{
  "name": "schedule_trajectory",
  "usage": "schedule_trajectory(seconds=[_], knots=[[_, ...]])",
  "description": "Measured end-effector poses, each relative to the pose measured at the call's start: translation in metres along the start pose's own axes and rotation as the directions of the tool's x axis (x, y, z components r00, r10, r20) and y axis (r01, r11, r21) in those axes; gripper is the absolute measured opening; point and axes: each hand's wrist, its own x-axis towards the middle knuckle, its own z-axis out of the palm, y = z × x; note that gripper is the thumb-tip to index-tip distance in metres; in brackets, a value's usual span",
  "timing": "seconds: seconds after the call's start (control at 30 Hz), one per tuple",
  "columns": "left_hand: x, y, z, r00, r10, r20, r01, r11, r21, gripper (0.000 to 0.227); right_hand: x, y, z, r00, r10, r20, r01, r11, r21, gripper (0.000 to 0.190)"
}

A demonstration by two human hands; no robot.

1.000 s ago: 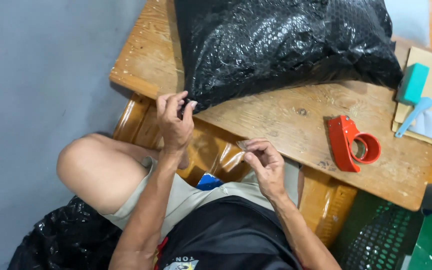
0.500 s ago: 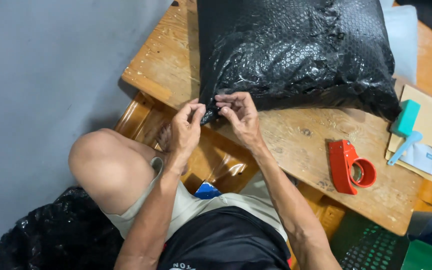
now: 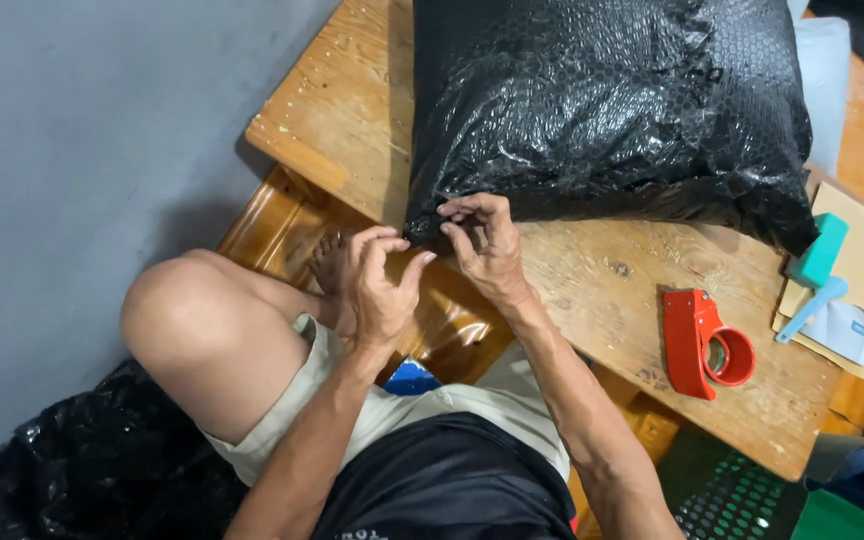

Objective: Wrapping a large object in black bubble wrap and securing the edges with red packing tape.

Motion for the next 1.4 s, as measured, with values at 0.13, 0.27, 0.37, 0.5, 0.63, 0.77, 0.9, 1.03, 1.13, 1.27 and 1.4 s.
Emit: schedule_trajectory(seconds=[0.13, 0.27, 0.37, 0.5, 0.63, 0.77, 0.9, 1.03, 1.13, 1.27, 1.4], knots=[[0.007, -0.004, 0.001, 0.998, 0.061, -0.018, -0.061, 0.998, -0.010, 0.027, 0.002, -0.010, -0.001, 0.999, -0.051, 0.001, 0.051, 0.997, -0.063, 0.033], [0.016, 0.000, 0.002, 0.962, 0.273, 0.010, -0.273, 0.958, 0.086, 0.011, 0.003, -0.009, -0.004, 0.997, -0.082, 0.003, 0.082, 0.987, -0.139, 0.027], [0.014, 0.002, 0.005, 0.946, 0.322, 0.032, -0.323, 0.934, 0.153, 0.007, -0.003, -0.003, -0.006, 0.996, -0.093, 0.001, 0.092, 0.984, -0.151, 0.025], [0.019, 0.007, 0.003, 0.998, 0.063, 0.016, -0.061, 0.995, -0.076, 0.014, -0.001, -0.003, -0.002, 0.993, -0.105, -0.051, 0.098, 0.987, -0.124, 0.027], [0.021, 0.002, 0.006, 0.952, -0.273, 0.137, 0.305, 0.883, -0.356, 0.017, 0.005, -0.002, 0.008, 0.992, -0.108, -0.069, 0.098, 0.987, -0.125, 0.026], [0.023, -0.001, 0.009, 0.917, -0.387, 0.099, 0.398, 0.869, -0.293, 0.023, 0.006, 0.005, 0.014, 0.993, -0.078, -0.092, 0.067, 0.991, -0.117, 0.031], [0.022, -0.011, 0.021, 0.915, -0.404, 0.007, 0.388, 0.873, -0.294, 0.025, 0.007, 0.003, 0.014, 0.995, 0.052, -0.081, -0.052, 0.999, -0.002, 0.038], [0.025, -0.013, 0.021, 0.932, -0.361, -0.039, 0.342, 0.907, -0.246, 0.021, -0.001, -0.009, 0.008, 0.980, 0.176, -0.087, -0.157, 0.968, 0.193, 0.041], [0.027, -0.017, 0.023, 0.943, -0.330, -0.035, 0.307, 0.908, -0.286, 0.022, -0.010, -0.024, 0.006, 0.958, 0.250, -0.142, -0.198, 0.931, 0.306, 0.031], [0.033, -0.007, 0.015, 0.979, -0.203, -0.029, 0.191, 0.954, -0.230, 0.008, -0.020, -0.040, 0.012, 0.949, 0.283, -0.135, -0.216, 0.902, 0.373, 0.017], [0.037, -0.005, 0.009, 0.999, -0.005, 0.044, 0.012, 0.988, -0.155, 0.009, -0.031, -0.032, 0.022, 0.913, 0.399, -0.086, -0.312, 0.818, 0.483, 0.013]])
